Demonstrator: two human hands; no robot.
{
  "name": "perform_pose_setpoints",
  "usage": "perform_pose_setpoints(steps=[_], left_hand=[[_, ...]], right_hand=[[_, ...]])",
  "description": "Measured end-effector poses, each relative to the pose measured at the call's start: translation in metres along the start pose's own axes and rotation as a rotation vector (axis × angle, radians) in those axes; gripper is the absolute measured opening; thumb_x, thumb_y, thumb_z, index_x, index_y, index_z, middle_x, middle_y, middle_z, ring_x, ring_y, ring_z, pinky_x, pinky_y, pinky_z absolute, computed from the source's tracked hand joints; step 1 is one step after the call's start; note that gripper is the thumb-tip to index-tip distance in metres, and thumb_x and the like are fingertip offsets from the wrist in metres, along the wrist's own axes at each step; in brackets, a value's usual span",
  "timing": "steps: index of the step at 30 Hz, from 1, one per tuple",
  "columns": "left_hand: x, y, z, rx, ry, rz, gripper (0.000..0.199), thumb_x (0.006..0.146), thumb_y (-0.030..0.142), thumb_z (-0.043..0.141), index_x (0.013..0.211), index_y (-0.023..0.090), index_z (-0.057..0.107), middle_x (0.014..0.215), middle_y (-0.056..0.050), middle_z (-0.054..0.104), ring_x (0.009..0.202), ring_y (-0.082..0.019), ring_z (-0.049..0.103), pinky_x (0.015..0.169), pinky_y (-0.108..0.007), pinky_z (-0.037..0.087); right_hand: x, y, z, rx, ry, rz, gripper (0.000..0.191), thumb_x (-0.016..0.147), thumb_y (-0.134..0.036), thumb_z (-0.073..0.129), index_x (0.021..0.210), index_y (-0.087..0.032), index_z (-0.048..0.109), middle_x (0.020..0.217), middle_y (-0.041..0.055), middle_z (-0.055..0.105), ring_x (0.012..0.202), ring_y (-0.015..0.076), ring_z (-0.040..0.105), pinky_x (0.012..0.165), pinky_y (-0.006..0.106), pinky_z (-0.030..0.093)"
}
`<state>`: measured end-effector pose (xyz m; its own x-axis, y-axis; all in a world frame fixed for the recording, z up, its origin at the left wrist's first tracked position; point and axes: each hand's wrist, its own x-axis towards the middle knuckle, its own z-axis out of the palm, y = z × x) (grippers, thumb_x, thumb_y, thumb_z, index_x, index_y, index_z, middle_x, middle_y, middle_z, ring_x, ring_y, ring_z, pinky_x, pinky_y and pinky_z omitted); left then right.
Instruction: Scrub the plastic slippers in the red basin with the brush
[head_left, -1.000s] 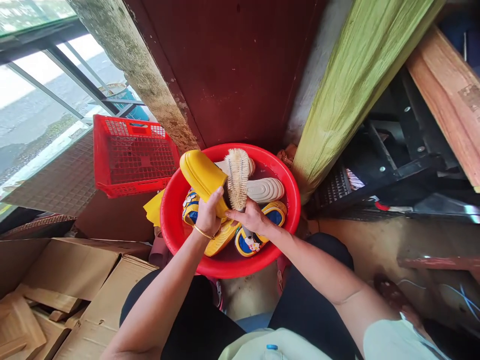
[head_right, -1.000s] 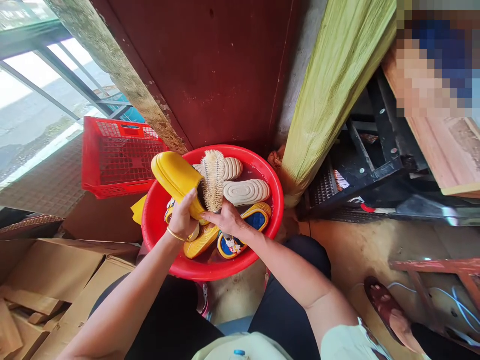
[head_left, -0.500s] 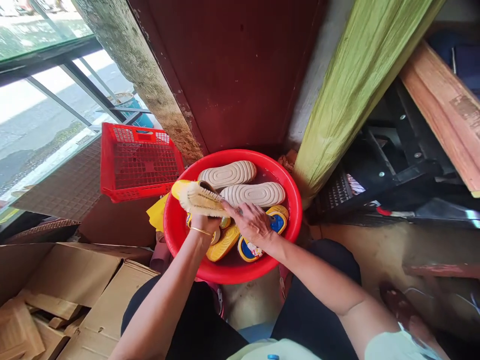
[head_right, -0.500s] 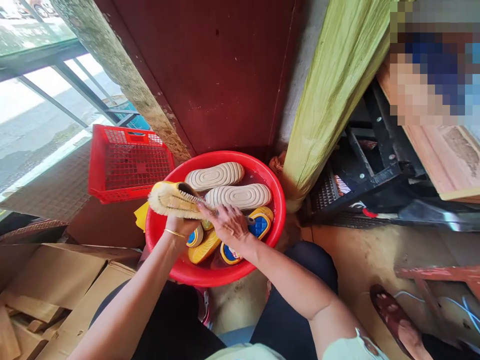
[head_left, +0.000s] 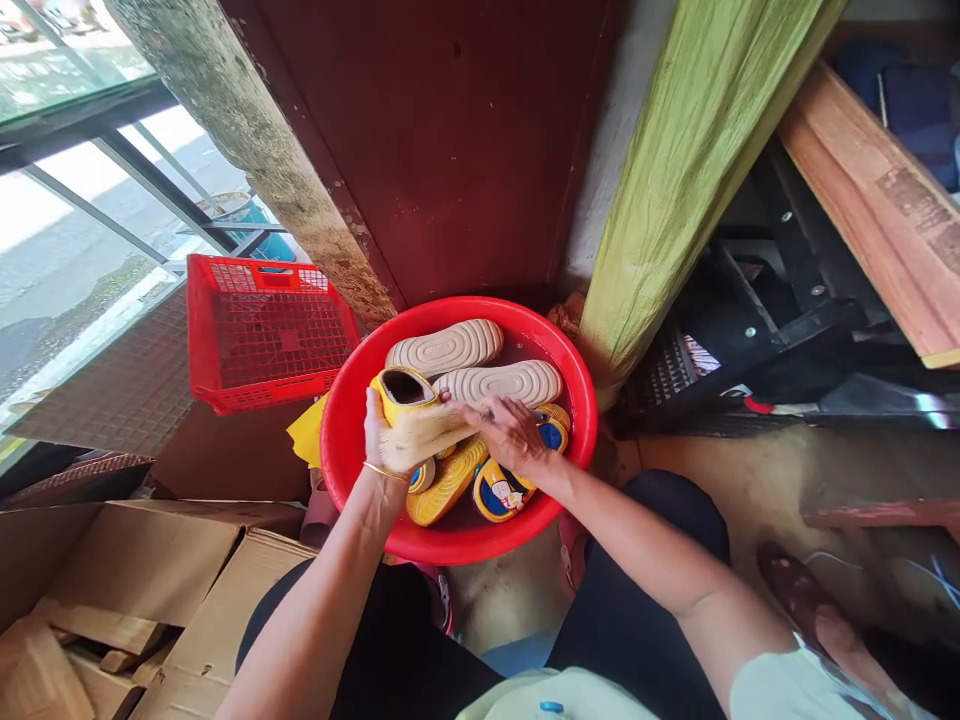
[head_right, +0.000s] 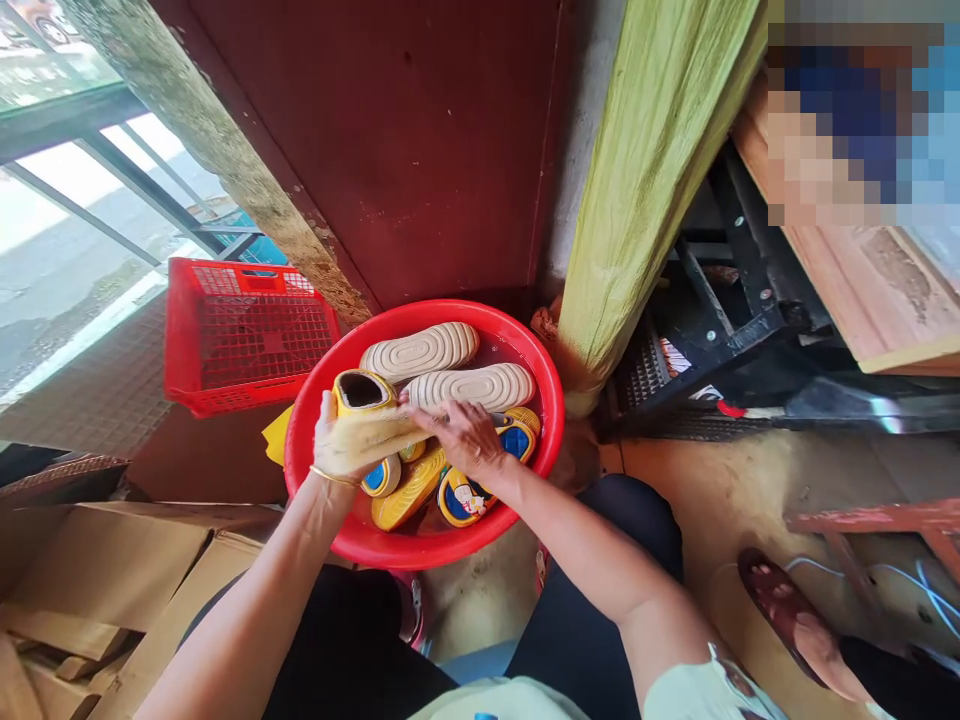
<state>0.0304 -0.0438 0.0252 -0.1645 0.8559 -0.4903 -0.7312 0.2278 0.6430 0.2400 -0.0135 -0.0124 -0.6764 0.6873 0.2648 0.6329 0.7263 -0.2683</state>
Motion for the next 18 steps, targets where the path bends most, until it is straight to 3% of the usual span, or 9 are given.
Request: perform_pose_setpoints(steps=[4,7,10,14,18], left_hand=[[-0.010,0.012,0.003,-0.023,0.001,0.063,0.074,0.085,0.081,0.056,0.121,0.018,0.070,0.101,-0.016,0.076,0.100,-0.035,0.073,0.084,-0.055,0.063],[-0.018,0.020,0.004,-0.012,-0.033,0.078,0.072,0.082,0.081,0.059,0.122,0.021,0.069,0.103,-0.014,0.076,0.098,-0.034,0.073,0.083,-0.058,0.063],[-0.025,0.018,0.006,0.051,-0.069,0.162,0.066,0.082,0.078,0.064,0.120,0.024,0.070,0.106,-0.013,0.076,0.098,-0.033,0.074,0.081,-0.055,0.065],[-0.026,0.006,0.009,0.163,-0.012,0.266,0.058,0.077,0.070,0.073,0.106,0.020,0.071,0.089,-0.007,0.074,0.072,-0.022,0.072,0.067,-0.040,0.065],[-0.018,-0.001,0.009,0.236,0.066,0.375,0.048,0.076,0.058,0.079,0.101,0.019,0.069,0.073,0.002,0.064,0.050,-0.010,0.058,0.056,-0.027,0.057]], right_hand=[[0.005,0.030,-0.004,0.076,0.001,0.197,0.061,0.099,-0.007,0.043,0.154,-0.028,0.056,0.118,0.0120,0.071,0.108,0.0260,0.063,0.100,0.040,0.051],[0.009,0.046,-0.014,0.219,0.088,0.305,0.064,0.098,-0.012,0.043,0.161,-0.024,0.045,0.133,0.0130,0.068,0.121,0.0273,0.062,0.107,0.041,0.049],[0.014,0.041,-0.022,0.402,0.146,0.316,0.063,0.100,-0.022,0.047,0.163,-0.021,0.038,0.148,0.0127,0.061,0.131,0.0266,0.059,0.109,0.039,0.049],[0.020,0.028,-0.026,0.545,0.106,0.341,0.062,0.098,-0.027,0.051,0.159,-0.019,0.042,0.136,0.0120,0.070,0.120,0.0267,0.065,0.102,0.038,0.052],[0.023,0.029,-0.028,0.585,0.111,0.373,0.063,0.099,-0.030,0.050,0.160,-0.019,0.038,0.121,0.0096,0.075,0.103,0.0248,0.070,0.093,0.035,0.055]])
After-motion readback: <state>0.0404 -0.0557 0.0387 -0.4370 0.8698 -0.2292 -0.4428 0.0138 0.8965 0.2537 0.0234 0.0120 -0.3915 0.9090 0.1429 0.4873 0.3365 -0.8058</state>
